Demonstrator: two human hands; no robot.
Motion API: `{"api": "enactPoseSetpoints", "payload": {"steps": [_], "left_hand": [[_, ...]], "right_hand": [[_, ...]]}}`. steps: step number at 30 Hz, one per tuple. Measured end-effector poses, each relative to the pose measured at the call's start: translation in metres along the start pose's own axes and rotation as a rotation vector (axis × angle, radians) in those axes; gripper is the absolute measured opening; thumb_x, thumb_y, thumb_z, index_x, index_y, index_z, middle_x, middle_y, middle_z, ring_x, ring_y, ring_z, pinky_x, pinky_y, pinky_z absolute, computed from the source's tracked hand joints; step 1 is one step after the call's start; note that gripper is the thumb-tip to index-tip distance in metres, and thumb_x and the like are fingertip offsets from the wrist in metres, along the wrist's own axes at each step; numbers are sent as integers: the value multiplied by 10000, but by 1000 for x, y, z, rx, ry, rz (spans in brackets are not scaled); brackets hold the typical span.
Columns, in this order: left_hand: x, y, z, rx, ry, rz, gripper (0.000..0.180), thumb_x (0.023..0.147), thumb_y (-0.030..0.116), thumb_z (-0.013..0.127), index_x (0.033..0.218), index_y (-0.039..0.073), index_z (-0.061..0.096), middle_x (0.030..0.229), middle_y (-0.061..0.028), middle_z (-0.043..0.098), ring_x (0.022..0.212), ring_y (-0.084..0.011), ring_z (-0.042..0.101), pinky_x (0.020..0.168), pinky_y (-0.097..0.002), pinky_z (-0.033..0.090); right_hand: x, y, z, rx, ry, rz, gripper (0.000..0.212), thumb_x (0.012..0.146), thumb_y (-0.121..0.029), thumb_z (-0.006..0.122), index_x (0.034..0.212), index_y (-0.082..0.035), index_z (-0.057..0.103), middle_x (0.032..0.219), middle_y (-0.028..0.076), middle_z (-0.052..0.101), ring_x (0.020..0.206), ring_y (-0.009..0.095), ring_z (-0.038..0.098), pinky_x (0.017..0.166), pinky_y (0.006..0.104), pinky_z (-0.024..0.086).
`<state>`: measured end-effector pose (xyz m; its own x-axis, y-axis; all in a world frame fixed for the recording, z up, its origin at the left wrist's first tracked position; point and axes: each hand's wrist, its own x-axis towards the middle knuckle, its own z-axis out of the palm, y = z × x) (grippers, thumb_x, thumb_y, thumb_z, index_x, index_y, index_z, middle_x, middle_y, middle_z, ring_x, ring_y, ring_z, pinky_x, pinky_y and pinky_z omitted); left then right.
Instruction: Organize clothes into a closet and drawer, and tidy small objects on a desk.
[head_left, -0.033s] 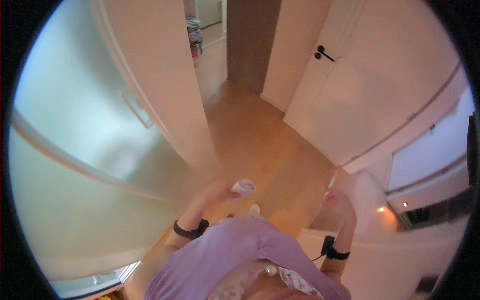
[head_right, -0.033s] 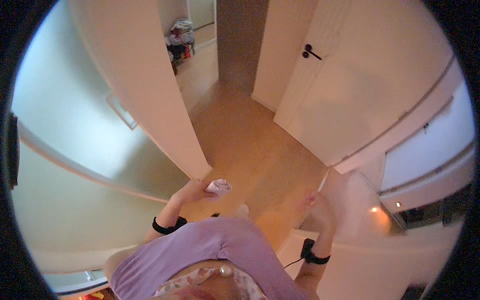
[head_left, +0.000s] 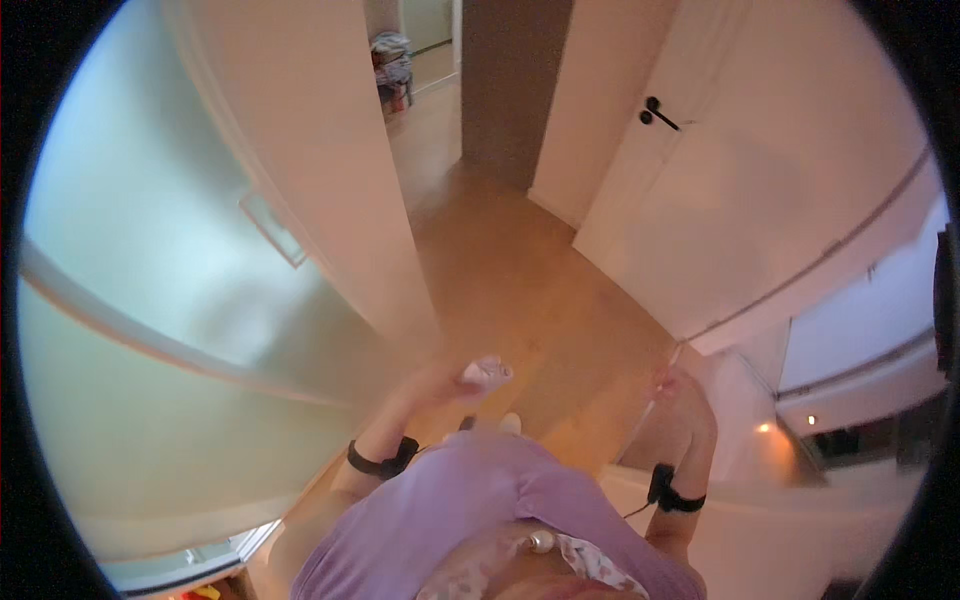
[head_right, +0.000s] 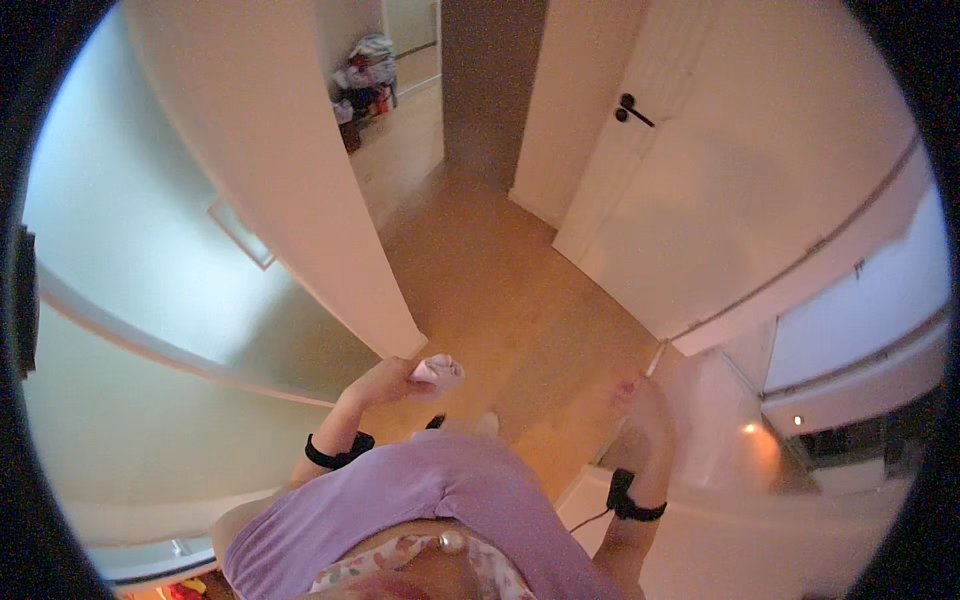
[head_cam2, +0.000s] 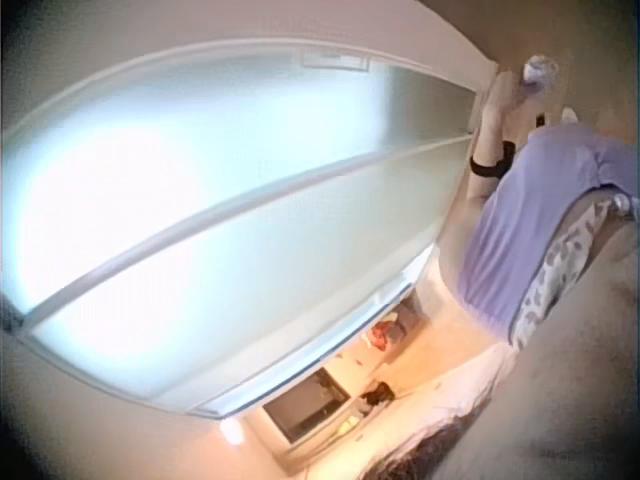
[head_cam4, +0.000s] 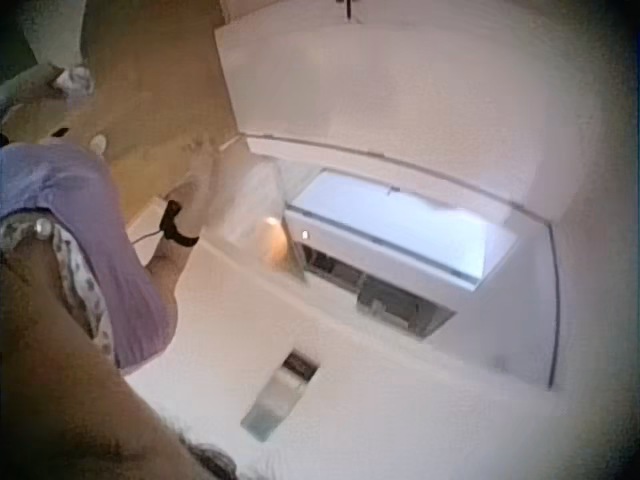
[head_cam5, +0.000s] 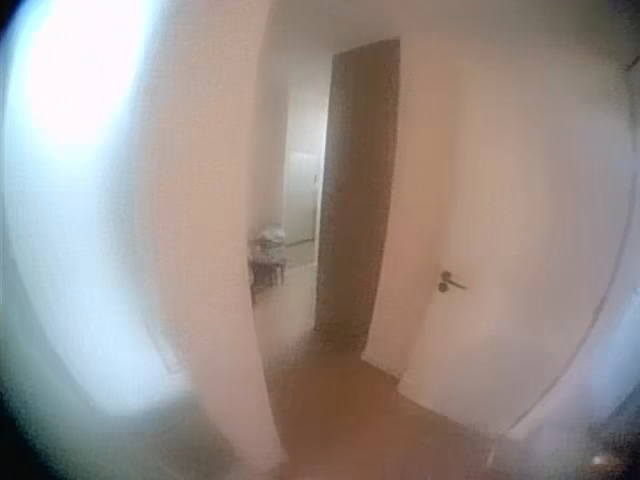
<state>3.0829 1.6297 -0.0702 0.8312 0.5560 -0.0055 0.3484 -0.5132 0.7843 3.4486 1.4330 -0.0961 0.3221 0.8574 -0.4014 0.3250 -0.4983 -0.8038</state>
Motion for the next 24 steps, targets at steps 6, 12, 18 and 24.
{"api": "enactPoseSetpoints", "payload": {"steps": [6,12,18,24], "left_hand": [[140,-60,-49,12,-6,-486,332,726,291,615,931,32,574,870,-182,593,806,-304,573,683,-345,433],[287,-120,-113,-74,146,-509,386,711,317,625,933,8,562,862,-178,597,759,-293,587,655,-377,441],[384,-187,-165,-307,514,-480,422,713,301,626,1036,50,522,979,-109,583,790,-226,583,721,-361,446],[471,-263,-211,-496,564,-985,518,714,327,642,1110,34,484,1025,-135,558,947,-246,517,791,-351,406]], "right_hand": [[249,-141,-17,242,-343,-356,424,747,-196,602,1115,-27,476,968,86,542,904,198,513,792,356,413],[430,-294,71,16,-984,-712,501,747,-398,552,1084,-33,484,1019,154,534,940,296,504,808,382,391],[573,-375,97,-577,-1082,-1114,437,754,-407,539,1003,-49,525,942,146,564,875,287,519,779,371,384],[745,-397,153,-206,-1628,-459,346,788,-339,520,942,-29,520,892,160,568,848,255,523,741,364,396]]}}
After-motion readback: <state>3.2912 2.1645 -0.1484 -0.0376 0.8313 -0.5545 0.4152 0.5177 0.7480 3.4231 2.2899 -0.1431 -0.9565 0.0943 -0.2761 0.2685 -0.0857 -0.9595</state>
